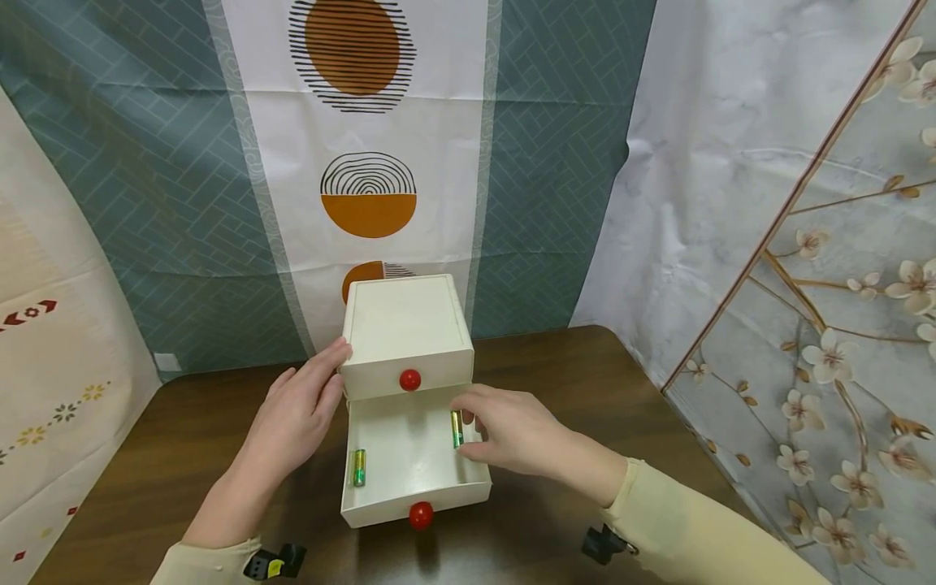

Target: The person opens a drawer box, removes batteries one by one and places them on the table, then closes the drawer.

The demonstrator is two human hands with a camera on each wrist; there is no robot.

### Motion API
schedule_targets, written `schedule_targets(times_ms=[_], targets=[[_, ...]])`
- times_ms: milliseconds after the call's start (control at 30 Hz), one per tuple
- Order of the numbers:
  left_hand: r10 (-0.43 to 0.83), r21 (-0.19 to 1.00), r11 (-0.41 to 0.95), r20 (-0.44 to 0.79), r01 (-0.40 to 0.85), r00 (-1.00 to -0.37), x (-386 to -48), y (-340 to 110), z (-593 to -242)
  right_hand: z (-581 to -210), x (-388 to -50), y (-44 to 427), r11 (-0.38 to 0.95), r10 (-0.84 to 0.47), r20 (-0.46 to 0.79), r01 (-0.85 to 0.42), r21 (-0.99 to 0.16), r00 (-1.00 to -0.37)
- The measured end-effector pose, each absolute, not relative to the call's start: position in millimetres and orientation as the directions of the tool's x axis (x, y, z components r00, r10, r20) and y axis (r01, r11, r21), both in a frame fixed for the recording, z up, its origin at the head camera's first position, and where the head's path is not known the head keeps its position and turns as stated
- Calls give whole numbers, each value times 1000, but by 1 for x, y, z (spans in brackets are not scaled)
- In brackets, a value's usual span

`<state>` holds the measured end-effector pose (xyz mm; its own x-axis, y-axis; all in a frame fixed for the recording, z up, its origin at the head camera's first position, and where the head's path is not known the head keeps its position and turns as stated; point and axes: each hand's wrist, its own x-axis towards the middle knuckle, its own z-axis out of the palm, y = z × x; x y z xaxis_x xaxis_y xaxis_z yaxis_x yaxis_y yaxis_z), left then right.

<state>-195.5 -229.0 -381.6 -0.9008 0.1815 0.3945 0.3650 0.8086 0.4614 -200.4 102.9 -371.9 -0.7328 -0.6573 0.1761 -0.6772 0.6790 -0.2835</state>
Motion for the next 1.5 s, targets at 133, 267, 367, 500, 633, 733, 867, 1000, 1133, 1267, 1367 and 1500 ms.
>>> schedule_targets(times_ms=[133,267,367,500,633,733,867,1000,1133,1267,1367,1500], targets=[[182,461,809,395,366,-901,-196,-229,-382,-373,-200,109,689,-645,181,-668,-281,-742],[188,454,808,406,375,-895,-195,-230,-383,-374,-200,116,694,-636,192,-663,-280,-747],[191,451,807,413,382,-891,-195,-230,-384,-374,-201,123,700,-624,200,-654,-286,-755],[189,449,807,419,384,-888,-195,-230,-384,-377,-202,134,722,-601,198,-632,-282,-775],[189,447,807,422,385,-886,-195,-230,-384,-382,-203,144,739,-590,204,-624,-254,-781],[190,445,808,422,385,-887,-195,-230,-384,-385,-203,151,743,-585,215,-623,-244,-782],[189,446,809,420,383,-888,-194,-230,-384,-389,-203,159,740,-584,218,-624,-251,-782],[189,444,810,421,383,-887,-194,-229,-384,-395,-203,166,743,-577,225,-619,-254,-785],[188,447,810,416,380,-890,-194,-229,-383,-400,-204,172,743,-573,236,-619,-254,-784],[189,452,809,405,375,-895,-195,-229,-382,-403,-205,176,741,-576,224,-618,-263,-786],[187,453,810,401,372,-897,-195,-229,-382,-406,-206,179,743,-577,214,-615,-264,-788],[185,454,811,398,369,-898,-195,-228,-381,-408,-206,182,748,-575,198,-608,-265,-794]])
